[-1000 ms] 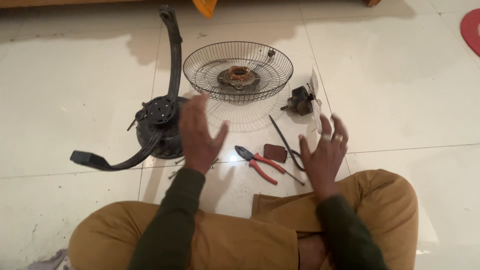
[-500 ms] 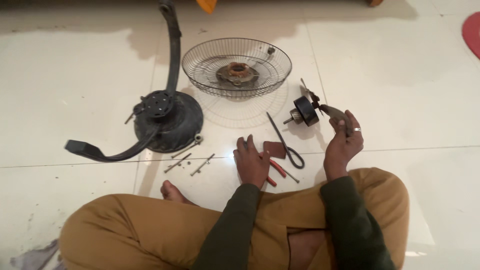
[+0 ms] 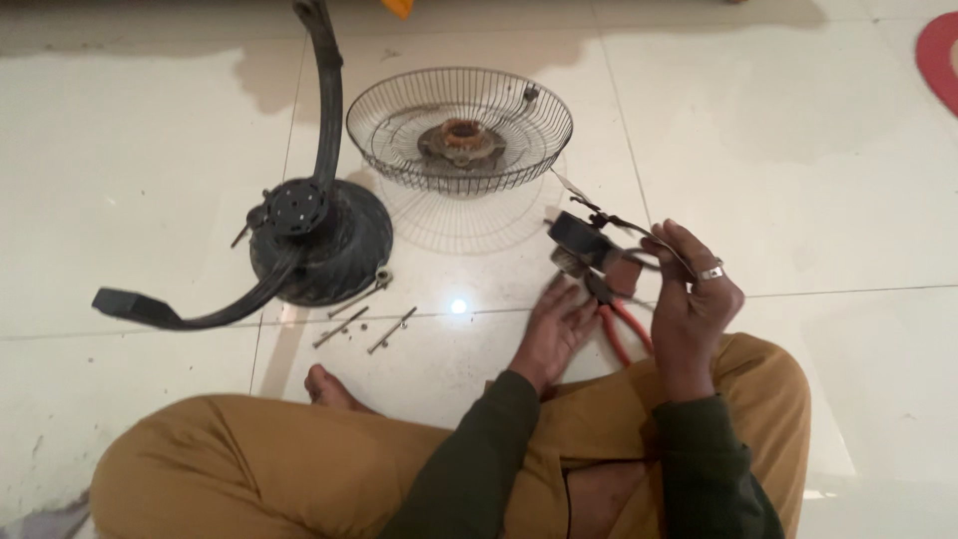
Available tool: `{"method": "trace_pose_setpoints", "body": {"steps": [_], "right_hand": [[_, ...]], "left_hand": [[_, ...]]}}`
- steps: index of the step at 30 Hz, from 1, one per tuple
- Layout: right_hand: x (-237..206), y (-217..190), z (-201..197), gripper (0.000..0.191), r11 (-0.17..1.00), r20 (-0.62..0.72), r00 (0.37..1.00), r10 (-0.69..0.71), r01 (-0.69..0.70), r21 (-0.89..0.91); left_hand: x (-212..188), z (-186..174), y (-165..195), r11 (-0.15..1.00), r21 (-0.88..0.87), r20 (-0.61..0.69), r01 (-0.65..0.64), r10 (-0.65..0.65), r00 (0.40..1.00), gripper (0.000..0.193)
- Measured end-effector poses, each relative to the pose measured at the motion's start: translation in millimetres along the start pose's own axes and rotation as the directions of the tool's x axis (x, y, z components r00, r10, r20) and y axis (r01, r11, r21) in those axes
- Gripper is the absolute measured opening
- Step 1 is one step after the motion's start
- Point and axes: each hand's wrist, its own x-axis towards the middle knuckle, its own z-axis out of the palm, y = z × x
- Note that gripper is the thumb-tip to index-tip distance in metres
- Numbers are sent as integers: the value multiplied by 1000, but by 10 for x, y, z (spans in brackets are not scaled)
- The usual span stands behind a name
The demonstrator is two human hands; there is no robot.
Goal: The person sits on the floor repairing a disassembled pedestal fan. They hold the black rotor hub, use pliers to work on it, and rub the hub and blade assembly with a sanding block, with the fan base, guard, and loose screws laid out on the floor around them.
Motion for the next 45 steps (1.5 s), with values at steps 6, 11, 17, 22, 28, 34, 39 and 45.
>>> {"method": "trace_pose_setpoints", "body": {"steps": [6,11,17,22,28,34,39,45], "right_hand": [[-181,25,181,21,991,134,990,48,-64,119],[-191,-70,248,27,953,253,942,220,-263,148],[-175,-300,328,40,961,483,875,39,-166,223],[-178,-475,324,63,951,789,614,-19,-233,204],[-39,-19,6,27,964,284,922,264,-254,-72],[-241,486,-20,22,770,219,804,553,-594,233],[-542,331,243,24,898,292,862,413,-439,25],[-816,0,145,48,934,404,842,356,-324,-149]], "left_hand": [[-199,-288,528,974,-8,-334,-228,213,918,67],[-482,-147,683,625,767,-125,-148,371,920,69],[-630,-115,579,781,623,-48,39,-12,999,79],[-476,-304,438,981,141,-123,133,-116,986,79],[-494,-270,364,974,-155,91,163,-150,984,91],[-553,-184,408,949,-264,194,174,-124,973,90],[-544,-222,398,928,-329,243,176,-97,965,95],[-512,-272,368,906,-398,217,142,-58,974,110]]}}
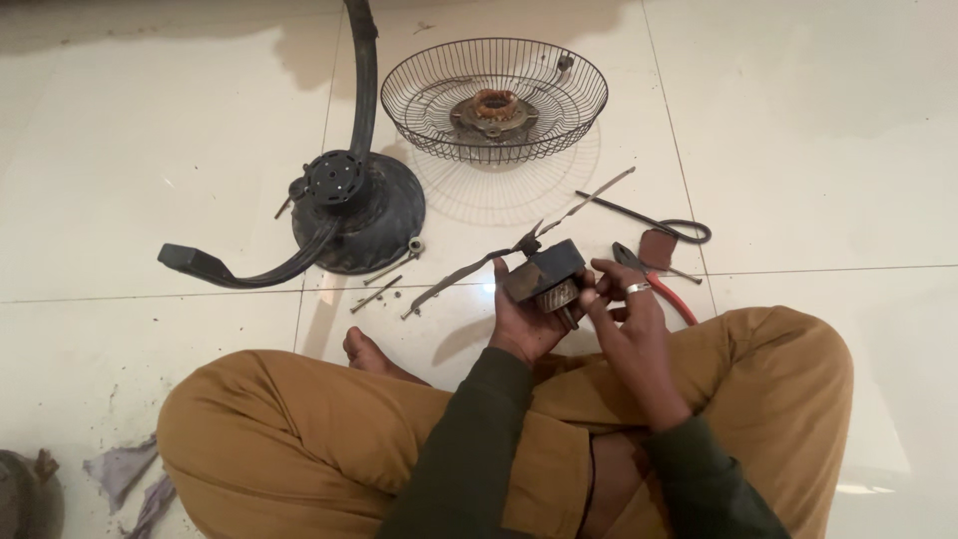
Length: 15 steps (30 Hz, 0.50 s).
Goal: The person sits on the floor repairing a disassembled pedestal fan. They hold the black rotor hub, use pliers to work on it, and rub the hub and blade assembly with a sanding block, with the fan base, guard, and loose screws laid out on the floor around them.
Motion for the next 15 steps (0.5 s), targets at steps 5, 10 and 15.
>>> {"method": "trace_pose_setpoints", "body": {"steps": [5,10,15], "right_hand": [[112,-77,-152,130,864,212,846,-489,504,-18],[161,-150,-180,143,994,368,929,-44,3,110],[145,-107,-188,140,991,410,906,-107,66,113]], "left_hand": [[3,7,32,992,-68,-50,107,-110,993,104],[-14,0,29,966,153,-22,209,-208,978,91],[-32,-7,70,962,124,-98,242,-231,968,96]]}}
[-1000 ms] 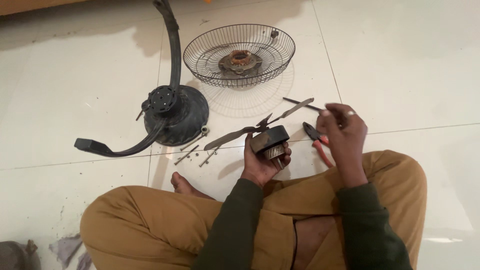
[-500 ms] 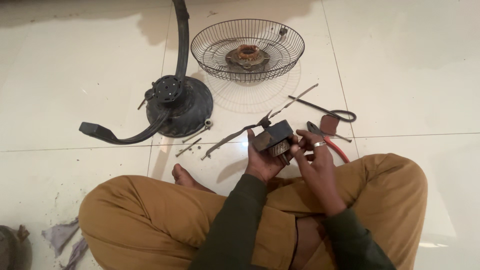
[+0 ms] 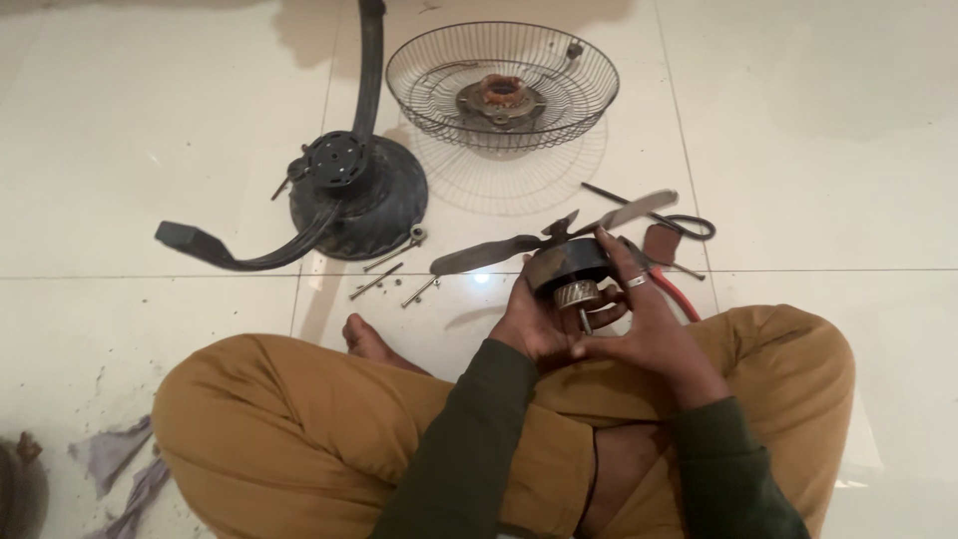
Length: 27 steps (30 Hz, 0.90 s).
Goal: The person sits on the floor repairing a disassembled pedestal fan. They hold the black rotor hub, use pliers to work on it, and rub the hub and blade assembly with a sanding block, with the fan base, guard, and loose screws laid out on the floor around them.
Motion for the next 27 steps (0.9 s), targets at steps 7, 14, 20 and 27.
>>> {"method": "trace_pose_setpoints", "body": {"steps": [7,14,20,27], "right_hand": [[64,326,70,119,982,-127,989,75,-51,183],[94,567,171,111,840,-174,979,103,8,543],[34,584,195,105,802,-163,983,89,27,597],[-9,556,239,107,775,-183,983,28,94,624]], "left_hand": [[-148,120,-109,912,400,-311,90,42,949,101],[-354,148,-322,121,949,96,-291,766,635,85],[-422,179,-151,64,918,277,-391,601,750,119],[-455,208,-155,138,876,307,-462,579,755,121]]}}
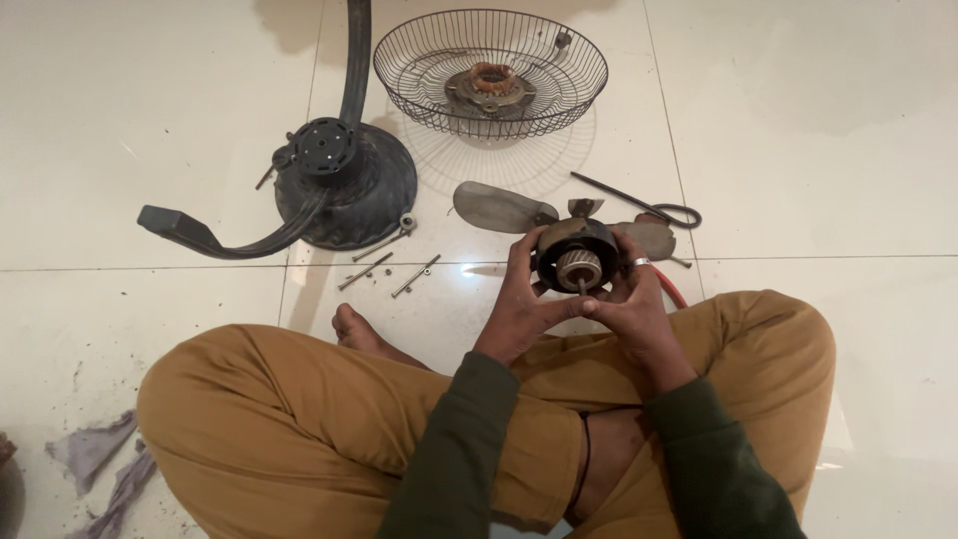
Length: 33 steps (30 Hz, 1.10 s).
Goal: The person sits on the floor repairing a disassembled pedestal fan. They hold the black rotor hub, use pliers to work on it, and rub the hub and blade assembly with a sanding block, with the fan base, guard, and loose screws laid out on the floor around them.
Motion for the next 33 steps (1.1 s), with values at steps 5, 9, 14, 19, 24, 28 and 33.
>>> {"method": "trace_pose_setpoints", "body": {"steps": [5,9,14,19,24,28,33], "right_hand": [[-5,-138,108,102,998,-63,996,56,-58,-38],[87,-304,202,102,965,72,997,-3,21,-260],[195,-438,136,92,607,84,970,-227,208,-767],[417,-524,-484,41,543,-246,948,-200,-102,-833],[776,-363,-872,36,316,-135,983,-122,-91,-945],[836,-264,-808,18,229,-147,980,-137,-113,-967],[803,-239,-700,42,144,-320,942,106,-333,-932]], "left_hand": [[18,8,45,997,-76,-58,17,-21,998,95],[6,-19,96,818,-538,-55,206,-278,959,68],[51,-24,-2,686,-678,-42,264,-395,918,53],[239,-131,-242,525,-842,-166,126,-474,865,49],[378,-176,-419,582,-804,-273,123,-545,793,41],[466,-125,-497,602,-784,-265,151,-545,796,50],[494,-76,-600,527,-830,-195,181,-578,792,75]]}}
